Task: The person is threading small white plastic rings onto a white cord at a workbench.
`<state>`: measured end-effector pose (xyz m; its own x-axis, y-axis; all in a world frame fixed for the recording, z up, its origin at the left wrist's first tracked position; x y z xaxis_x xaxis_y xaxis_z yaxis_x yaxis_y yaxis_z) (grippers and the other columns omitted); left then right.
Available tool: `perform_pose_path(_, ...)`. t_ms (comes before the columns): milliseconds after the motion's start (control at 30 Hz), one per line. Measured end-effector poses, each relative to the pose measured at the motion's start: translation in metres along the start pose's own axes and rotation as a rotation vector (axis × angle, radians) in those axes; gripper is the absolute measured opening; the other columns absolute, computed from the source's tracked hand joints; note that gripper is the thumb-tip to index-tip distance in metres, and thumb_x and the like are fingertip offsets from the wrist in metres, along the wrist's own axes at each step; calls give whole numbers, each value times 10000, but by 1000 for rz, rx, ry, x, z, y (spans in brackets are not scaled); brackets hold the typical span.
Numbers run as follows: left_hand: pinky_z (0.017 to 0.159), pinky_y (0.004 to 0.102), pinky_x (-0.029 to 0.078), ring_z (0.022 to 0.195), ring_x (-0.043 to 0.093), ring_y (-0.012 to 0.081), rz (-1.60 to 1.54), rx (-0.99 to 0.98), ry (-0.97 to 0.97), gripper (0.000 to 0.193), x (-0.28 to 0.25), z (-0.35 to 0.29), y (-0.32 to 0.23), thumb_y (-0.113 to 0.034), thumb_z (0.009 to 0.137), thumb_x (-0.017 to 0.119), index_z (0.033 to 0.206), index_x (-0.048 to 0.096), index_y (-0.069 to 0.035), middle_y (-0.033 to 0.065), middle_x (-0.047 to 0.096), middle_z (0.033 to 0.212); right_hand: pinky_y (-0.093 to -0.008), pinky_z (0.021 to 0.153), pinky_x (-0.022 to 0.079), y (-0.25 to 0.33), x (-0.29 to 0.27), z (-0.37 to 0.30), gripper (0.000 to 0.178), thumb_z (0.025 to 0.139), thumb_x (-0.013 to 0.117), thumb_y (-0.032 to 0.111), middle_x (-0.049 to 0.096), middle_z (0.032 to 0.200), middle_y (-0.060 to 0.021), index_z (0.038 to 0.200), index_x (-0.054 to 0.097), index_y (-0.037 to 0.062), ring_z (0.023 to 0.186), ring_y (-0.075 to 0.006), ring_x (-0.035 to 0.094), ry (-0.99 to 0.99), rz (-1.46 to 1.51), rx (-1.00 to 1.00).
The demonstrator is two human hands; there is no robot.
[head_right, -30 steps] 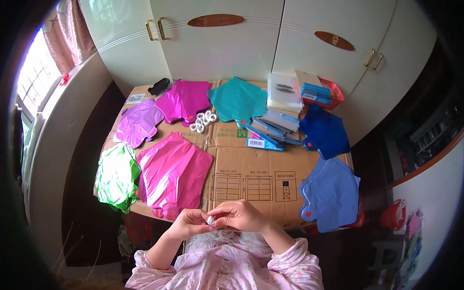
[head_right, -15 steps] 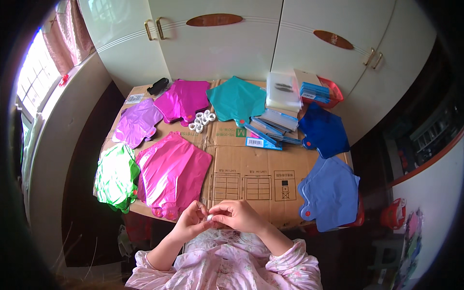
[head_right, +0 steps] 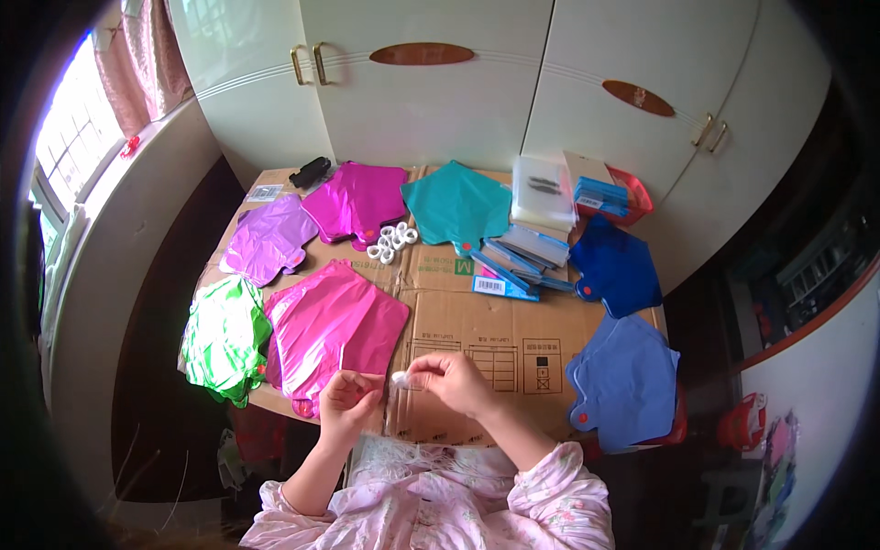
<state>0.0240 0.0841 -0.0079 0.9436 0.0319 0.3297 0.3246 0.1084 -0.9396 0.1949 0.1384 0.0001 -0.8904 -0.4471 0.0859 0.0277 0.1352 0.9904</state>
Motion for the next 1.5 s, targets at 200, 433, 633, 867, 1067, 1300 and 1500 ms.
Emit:
perform_pose_path(200,706,189,433,813,540,73,-18,50,-27,114,-17,-4,-4,88,795,559,863,511,10,100,599,956,-275,579,454,13,-50,84,107,771,666,125,611,715,-44,835,651,40,617,-144,579,-347,-583,-297)
perform_pose_path(433,663,187,441,774,545,73,57,118,-44,118,-27,-14,-20,104,794,549,853,507,11,96,598,897,-350,666,494,15,-44,162,54,778,602,120,590,838,-55,806,616,75,815,-245,589,-418,-1040,-656)
perform_pose_path(633,702,216,458,811,572,110,88,119,-31,125,-35,-18,-17,102,781,563,853,514,12,96,603,873,-348,733,495,-2,-40,187,132,797,506,104,601,873,-38,852,626,91,898,-219,579,-299,-1241,-651)
perform_pose_path(867,693,213,457,812,575,107,56,124,-6,130,-35,-17,-13,105,778,565,860,517,17,88,592,874,-335,790,495,5,-37,185,207,809,470,75,630,975,-42,917,646,90,939,-216,588,-273,-1276,-655)
perform_pose_path(1067,647,231,460,747,597,141,306,62,169,110,-38,-35,-15,28,743,647,829,582,8,72,601,826,-336,749,518,26,-38,142,167,811,548,38,636,978,-142,943,649,23,863,-277,628,-333,-1061,-768)
perform_pose_path(1300,696,365,481,795,600,276,983,-211,534,187,-49,-76,32,-99,714,662,888,645,-34,123,627,839,-318,667,527,66,7,-58,193,766,650,94,643,887,-103,951,636,41,773,-246,638,144,-771,-658)
perform_pose_path(1500,648,455,470,765,564,410,1255,49,288,475,-56,-85,88,-268,720,687,1060,509,11,241,565,927,-345,699,500,-46,14,-126,184,829,591,162,636,893,-109,964,640,48,791,-279,619,297,-624,-91)
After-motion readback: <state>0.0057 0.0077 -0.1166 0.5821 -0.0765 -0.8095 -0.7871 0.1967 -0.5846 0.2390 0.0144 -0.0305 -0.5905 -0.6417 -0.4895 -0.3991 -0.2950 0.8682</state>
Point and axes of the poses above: each hand's wrist, its own z-axis towards the middle knuckle, its own x-axis out of the palm, y = z × x, the point moved 4 cm from there along z, towards the middle knuckle
